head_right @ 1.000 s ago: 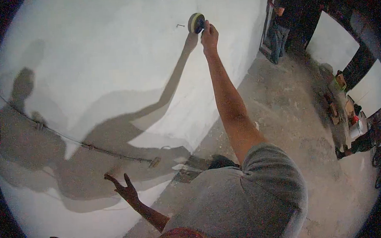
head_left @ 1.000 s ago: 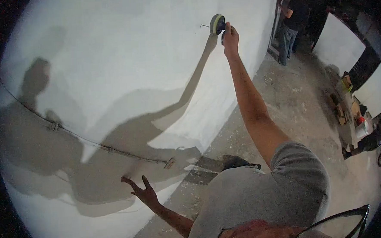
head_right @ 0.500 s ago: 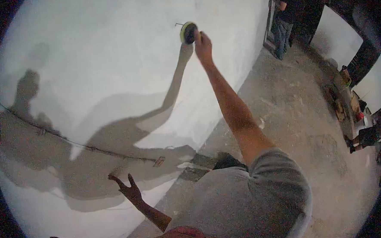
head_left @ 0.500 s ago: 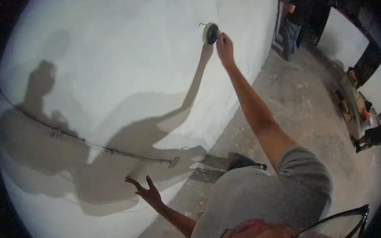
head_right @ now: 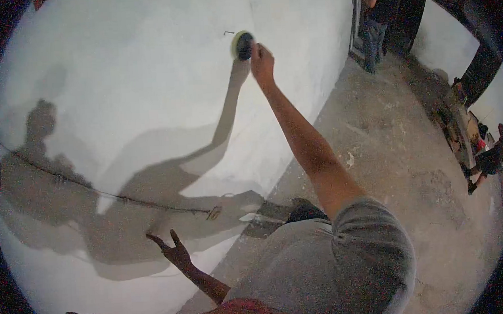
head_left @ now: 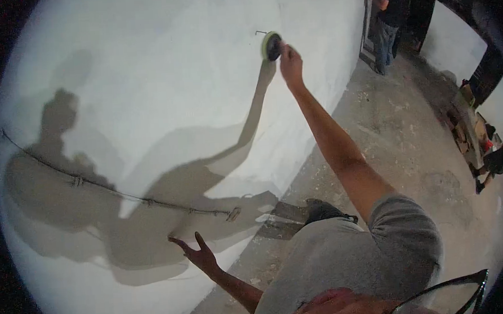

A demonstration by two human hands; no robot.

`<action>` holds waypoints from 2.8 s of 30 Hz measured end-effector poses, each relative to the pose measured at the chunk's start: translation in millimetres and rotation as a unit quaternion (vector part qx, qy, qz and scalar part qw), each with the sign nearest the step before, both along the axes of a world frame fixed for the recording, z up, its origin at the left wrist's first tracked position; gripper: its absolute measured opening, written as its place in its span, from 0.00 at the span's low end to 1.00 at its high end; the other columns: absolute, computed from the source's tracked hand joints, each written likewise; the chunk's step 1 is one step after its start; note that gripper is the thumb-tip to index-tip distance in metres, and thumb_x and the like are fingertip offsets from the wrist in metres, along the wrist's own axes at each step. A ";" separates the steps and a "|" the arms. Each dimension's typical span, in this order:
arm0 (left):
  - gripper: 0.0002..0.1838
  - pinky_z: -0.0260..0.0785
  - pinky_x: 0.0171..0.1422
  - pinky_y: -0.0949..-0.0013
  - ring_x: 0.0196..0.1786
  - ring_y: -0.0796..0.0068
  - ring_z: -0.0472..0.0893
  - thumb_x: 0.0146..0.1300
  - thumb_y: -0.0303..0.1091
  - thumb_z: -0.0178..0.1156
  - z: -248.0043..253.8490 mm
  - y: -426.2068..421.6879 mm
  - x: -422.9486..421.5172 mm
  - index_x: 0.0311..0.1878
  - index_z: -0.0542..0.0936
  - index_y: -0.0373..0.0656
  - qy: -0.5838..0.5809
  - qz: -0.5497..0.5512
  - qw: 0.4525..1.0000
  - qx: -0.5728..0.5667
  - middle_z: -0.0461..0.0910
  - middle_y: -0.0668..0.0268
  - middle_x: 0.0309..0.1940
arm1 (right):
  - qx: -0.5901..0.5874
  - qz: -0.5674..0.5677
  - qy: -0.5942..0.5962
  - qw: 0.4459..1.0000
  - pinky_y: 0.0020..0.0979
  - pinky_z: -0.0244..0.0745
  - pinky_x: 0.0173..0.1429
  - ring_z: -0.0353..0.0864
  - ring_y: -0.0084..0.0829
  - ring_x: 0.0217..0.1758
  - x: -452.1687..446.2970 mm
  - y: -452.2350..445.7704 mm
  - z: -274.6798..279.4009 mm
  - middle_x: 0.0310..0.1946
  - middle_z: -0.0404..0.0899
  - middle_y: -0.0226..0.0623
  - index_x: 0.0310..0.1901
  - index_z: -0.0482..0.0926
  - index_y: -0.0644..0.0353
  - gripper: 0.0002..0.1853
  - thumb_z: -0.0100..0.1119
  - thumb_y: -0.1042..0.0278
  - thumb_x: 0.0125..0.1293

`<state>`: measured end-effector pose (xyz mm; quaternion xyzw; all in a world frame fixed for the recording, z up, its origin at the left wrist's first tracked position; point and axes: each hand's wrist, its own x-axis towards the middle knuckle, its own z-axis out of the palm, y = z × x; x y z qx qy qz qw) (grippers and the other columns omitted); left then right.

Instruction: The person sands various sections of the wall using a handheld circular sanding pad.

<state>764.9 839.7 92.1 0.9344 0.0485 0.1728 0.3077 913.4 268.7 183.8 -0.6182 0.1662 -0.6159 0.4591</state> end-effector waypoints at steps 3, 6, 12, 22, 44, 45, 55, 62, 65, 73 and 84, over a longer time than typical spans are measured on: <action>0.44 0.42 0.81 0.43 0.80 0.52 0.52 0.73 0.53 0.54 -3.8 1.5 -2.7 0.81 0.42 0.49 -0.048 -0.004 0.998 -0.040 0.45 0.57 0.80 | 0.057 0.022 0.053 0.997 0.27 0.65 0.35 0.63 0.20 0.32 -16.6 17.7 11.8 0.25 0.69 0.29 0.33 0.74 0.67 0.21 0.49 0.56 0.79; 0.43 0.47 0.81 0.51 0.79 0.52 0.54 0.72 0.50 0.56 3.6 -8.8 -8.8 0.80 0.46 0.44 -0.090 0.008 0.994 -0.062 0.47 0.54 0.80 | -0.102 0.126 0.115 0.980 0.30 0.68 0.36 0.66 0.21 0.31 -38.1 56.6 19.6 0.22 0.71 0.37 0.33 0.74 0.67 0.20 0.51 0.57 0.77; 0.43 0.48 0.81 0.54 0.79 0.53 0.54 0.72 0.47 0.57 11.1 -22.6 -15.4 0.80 0.46 0.43 -0.060 -0.012 0.992 -0.107 0.46 0.52 0.80 | 0.032 -0.036 0.031 0.998 0.30 0.66 0.33 0.62 0.24 0.27 2.0 2.8 10.0 0.20 0.68 0.35 0.30 0.75 0.66 0.23 0.48 0.54 0.79; 0.44 0.42 0.83 0.52 0.81 0.54 0.46 0.72 0.51 0.56 7.5 -14.9 -15.4 0.80 0.45 0.43 -0.012 -0.034 0.998 -0.050 0.42 0.52 0.80 | 0.217 0.075 -0.026 0.973 0.26 0.64 0.31 0.65 0.16 0.27 4.6 6.9 -16.4 0.19 0.67 0.25 0.29 0.72 0.64 0.23 0.49 0.54 0.79; 0.54 0.36 0.83 0.59 0.82 0.54 0.38 0.69 0.64 0.53 -14.8 -18.6 27.5 0.77 0.40 0.30 -0.008 -0.042 0.996 0.084 0.38 0.42 0.79 | 0.079 0.021 0.083 0.993 0.39 0.74 0.36 0.80 0.35 0.28 -29.5 61.8 18.0 0.27 0.82 0.51 0.36 0.81 0.68 0.27 0.48 0.48 0.77; 0.55 0.40 0.83 0.58 0.81 0.51 0.41 0.70 0.66 0.48 -15.1 -23.1 27.4 0.76 0.39 0.27 -0.036 -0.032 0.990 0.130 0.39 0.40 0.78 | 0.042 0.025 0.063 0.997 0.39 0.74 0.35 0.80 0.35 0.26 -33.8 72.0 16.7 0.25 0.81 0.51 0.36 0.81 0.68 0.27 0.49 0.47 0.76; 0.53 0.39 0.84 0.56 0.82 0.55 0.42 0.68 0.66 0.52 1.0 -19.2 15.7 0.79 0.41 0.40 0.022 -0.015 0.999 0.027 0.37 0.47 0.80 | 0.048 0.044 0.060 0.996 0.37 0.72 0.36 0.71 0.31 0.26 -38.6 97.5 20.5 0.23 0.77 0.51 0.35 0.80 0.68 0.28 0.50 0.45 0.76; 0.49 0.40 0.84 0.54 0.82 0.54 0.44 0.69 0.64 0.52 18.8 -18.1 -3.6 0.80 0.44 0.44 -0.005 -0.010 0.999 -0.030 0.38 0.49 0.80 | 0.087 0.007 0.095 0.992 0.40 0.70 0.34 0.70 0.33 0.25 -30.6 31.9 22.8 0.21 0.74 0.51 0.30 0.76 0.69 0.30 0.47 0.44 0.77; 0.48 0.44 0.83 0.54 0.81 0.53 0.46 0.69 0.64 0.52 14.8 -11.4 -0.2 0.80 0.46 0.44 0.004 0.020 0.999 -0.038 0.40 0.49 0.80 | 0.045 0.071 0.134 0.987 0.38 0.73 0.38 0.74 0.31 0.28 -43.1 74.6 17.1 0.24 0.78 0.50 0.33 0.79 0.68 0.30 0.47 0.44 0.77; 0.45 0.46 0.82 0.52 0.81 0.55 0.48 0.71 0.58 0.54 33.8 -11.4 -9.2 0.80 0.45 0.48 0.005 0.012 1.000 -0.025 0.39 0.54 0.81 | 0.096 0.034 0.094 0.990 0.39 0.78 0.45 0.86 0.43 0.37 -14.1 17.8 -2.9 0.34 0.84 0.52 0.44 0.84 0.64 0.24 0.51 0.47 0.75; 0.45 0.47 0.81 0.50 0.81 0.54 0.47 0.70 0.59 0.56 42.0 -10.2 -12.2 0.80 0.49 0.49 -0.001 -0.016 0.999 -0.043 0.40 0.54 0.81 | 0.129 0.036 0.082 0.988 0.42 0.75 0.37 0.81 0.42 0.28 -14.1 24.1 24.4 0.26 0.80 0.55 0.35 0.81 0.68 0.31 0.49 0.41 0.74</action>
